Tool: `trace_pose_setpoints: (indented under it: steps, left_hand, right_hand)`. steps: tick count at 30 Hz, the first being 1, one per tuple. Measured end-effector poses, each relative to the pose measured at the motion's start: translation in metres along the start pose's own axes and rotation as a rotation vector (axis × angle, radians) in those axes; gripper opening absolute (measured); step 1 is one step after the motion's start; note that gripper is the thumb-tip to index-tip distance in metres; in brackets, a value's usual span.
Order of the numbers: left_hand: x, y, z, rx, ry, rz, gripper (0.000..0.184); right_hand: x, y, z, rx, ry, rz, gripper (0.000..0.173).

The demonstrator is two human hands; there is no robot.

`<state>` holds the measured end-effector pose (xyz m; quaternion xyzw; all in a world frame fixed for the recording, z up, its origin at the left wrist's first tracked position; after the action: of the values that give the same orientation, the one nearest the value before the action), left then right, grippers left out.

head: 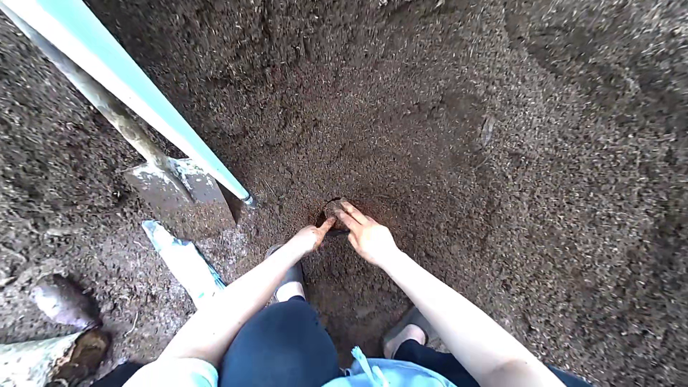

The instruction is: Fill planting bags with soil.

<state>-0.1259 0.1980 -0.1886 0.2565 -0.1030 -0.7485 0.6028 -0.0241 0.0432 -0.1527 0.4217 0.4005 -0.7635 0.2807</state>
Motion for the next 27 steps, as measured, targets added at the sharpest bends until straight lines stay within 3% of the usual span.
trace_pose_setpoints:
  steps: [4, 7, 12, 15, 16, 18, 19, 21, 23, 27]
  left_hand:
    - [0.013, 0.006, -0.006, 0.149, 0.009, 0.184, 0.048]
    - [0.016, 0.004, -0.006, 0.200, 0.048, 0.204, 0.040]
    - [0.001, 0.002, -0.010, 0.273, 0.035, -0.064, 0.047]
    - [-0.024, 0.013, 0.001, 0.081, 0.047, -0.045, 0.075]
    - [-0.026, 0.015, -0.002, 0.003, 0.045, -0.006, 0.086]
    - [-0.025, 0.016, -0.015, -0.080, -0.014, 0.058, 0.091]
    - [-0.023, 0.017, -0.022, -0.087, -0.053, 0.073, 0.088]
    - [-0.018, 0.023, -0.033, -0.077, -0.085, 0.070, 0.078]
    - [-0.017, 0.025, -0.040, -0.068, -0.073, 0.037, 0.075]
    - [-0.015, 0.023, -0.038, -0.086, -0.039, -0.045, 0.076]
  right_hand:
    - [0.015, -0.002, -0.010, 0.090, -0.259, 0.023, 0.063]
    - [0.026, -0.002, -0.015, 0.126, -0.327, 0.039, 0.065]
    - [-0.010, -0.007, -0.022, 0.081, -0.338, 0.000, 0.054]
    - [-0.038, 0.006, -0.014, 0.220, -0.008, -0.269, 0.035]
    - [-0.037, 0.014, -0.014, 0.337, 0.031, -0.307, 0.045]
    - [-0.017, 0.032, -0.022, 0.543, -0.150, -0.350, 0.080]
    - [-0.004, 0.039, -0.028, 0.565, -0.266, -0.383, 0.084]
    - [0.008, 0.039, -0.039, 0.518, -0.352, -0.399, 0.069]
    - [0.003, 0.030, -0.042, 0.457, -0.311, -0.336, 0.055]
    - [-0.017, 0.031, -0.047, 0.256, -0.441, -0.300, 0.051]
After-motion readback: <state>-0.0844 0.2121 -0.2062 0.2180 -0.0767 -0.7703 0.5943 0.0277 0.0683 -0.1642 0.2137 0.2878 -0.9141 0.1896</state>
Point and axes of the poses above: each hand's wrist, its own z-axis away from the middle knuckle, its own x-axis out of the palm, y = z × x, the point moved 2 cm from there along -z, towards the middle knuckle, and after that the axes turned 2 degrees about -x, right-handed, at the moved point
